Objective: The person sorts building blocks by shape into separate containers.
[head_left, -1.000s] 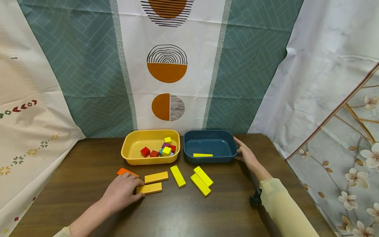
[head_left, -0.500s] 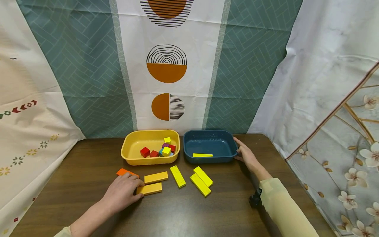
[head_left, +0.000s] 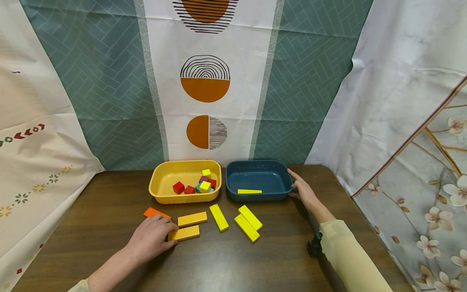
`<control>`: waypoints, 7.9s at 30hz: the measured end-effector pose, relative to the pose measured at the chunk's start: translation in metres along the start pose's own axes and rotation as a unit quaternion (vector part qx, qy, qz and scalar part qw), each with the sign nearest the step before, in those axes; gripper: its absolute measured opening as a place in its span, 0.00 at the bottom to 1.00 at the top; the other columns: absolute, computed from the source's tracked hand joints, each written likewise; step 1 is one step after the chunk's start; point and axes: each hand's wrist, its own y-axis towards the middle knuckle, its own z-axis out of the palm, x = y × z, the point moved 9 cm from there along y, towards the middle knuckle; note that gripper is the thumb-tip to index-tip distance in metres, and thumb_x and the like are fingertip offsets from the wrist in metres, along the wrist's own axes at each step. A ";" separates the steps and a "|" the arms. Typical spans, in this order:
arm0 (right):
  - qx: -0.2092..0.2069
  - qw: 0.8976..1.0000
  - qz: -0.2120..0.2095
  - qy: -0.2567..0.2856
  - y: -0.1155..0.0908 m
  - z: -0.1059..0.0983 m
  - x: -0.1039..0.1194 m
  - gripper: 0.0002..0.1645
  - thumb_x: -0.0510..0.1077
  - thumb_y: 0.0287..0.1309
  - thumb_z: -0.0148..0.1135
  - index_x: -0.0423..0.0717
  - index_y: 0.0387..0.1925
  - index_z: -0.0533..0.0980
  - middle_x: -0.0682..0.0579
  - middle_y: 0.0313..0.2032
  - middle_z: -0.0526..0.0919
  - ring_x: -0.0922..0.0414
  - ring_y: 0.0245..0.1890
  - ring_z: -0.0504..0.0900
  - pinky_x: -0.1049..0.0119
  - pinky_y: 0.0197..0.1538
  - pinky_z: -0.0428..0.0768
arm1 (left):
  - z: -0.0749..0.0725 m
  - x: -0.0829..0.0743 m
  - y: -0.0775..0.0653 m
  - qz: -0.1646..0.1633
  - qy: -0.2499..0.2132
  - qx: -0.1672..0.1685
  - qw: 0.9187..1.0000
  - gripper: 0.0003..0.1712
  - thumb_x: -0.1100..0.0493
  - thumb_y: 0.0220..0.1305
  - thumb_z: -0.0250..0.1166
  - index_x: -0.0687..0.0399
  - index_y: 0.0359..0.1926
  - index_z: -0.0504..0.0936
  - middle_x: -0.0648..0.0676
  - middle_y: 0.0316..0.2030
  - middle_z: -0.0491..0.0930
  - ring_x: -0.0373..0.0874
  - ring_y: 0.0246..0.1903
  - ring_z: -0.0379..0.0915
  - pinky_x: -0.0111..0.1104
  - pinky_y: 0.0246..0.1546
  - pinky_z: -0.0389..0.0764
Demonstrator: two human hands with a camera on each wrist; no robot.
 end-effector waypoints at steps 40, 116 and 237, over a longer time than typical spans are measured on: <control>-0.002 1.000 -0.003 -0.001 0.001 -0.001 -0.001 0.41 0.32 0.67 0.36 0.42 0.81 0.48 0.39 0.80 0.40 0.33 0.74 0.52 0.31 0.69 0.61 | -0.067 -0.031 0.031 0.046 -0.052 -0.135 0.988 0.18 0.47 0.50 0.79 0.45 0.42 0.89 0.42 0.38 0.84 0.43 0.40 0.70 0.38 0.43 0.75; -0.023 0.999 -0.022 -0.019 0.019 -0.011 -0.030 0.42 0.35 0.66 0.36 0.51 0.82 0.51 0.45 0.80 0.46 0.38 0.70 0.60 0.39 0.66 0.69 | -0.070 -0.096 0.178 0.028 -0.047 -0.080 0.995 0.20 0.46 0.62 0.73 0.46 0.53 0.89 0.47 0.35 0.77 0.45 0.38 0.67 0.34 0.39 0.70; -0.023 0.999 -0.020 -0.037 0.019 -0.013 -0.032 0.42 0.37 0.68 0.36 0.55 0.82 0.50 0.46 0.81 0.44 0.38 0.72 0.60 0.36 0.68 0.67 | -0.123 -0.027 0.095 0.021 -0.160 -0.170 0.972 0.29 0.46 0.65 0.72 0.50 0.64 0.82 0.55 0.63 0.78 0.56 0.62 0.71 0.53 0.60 0.76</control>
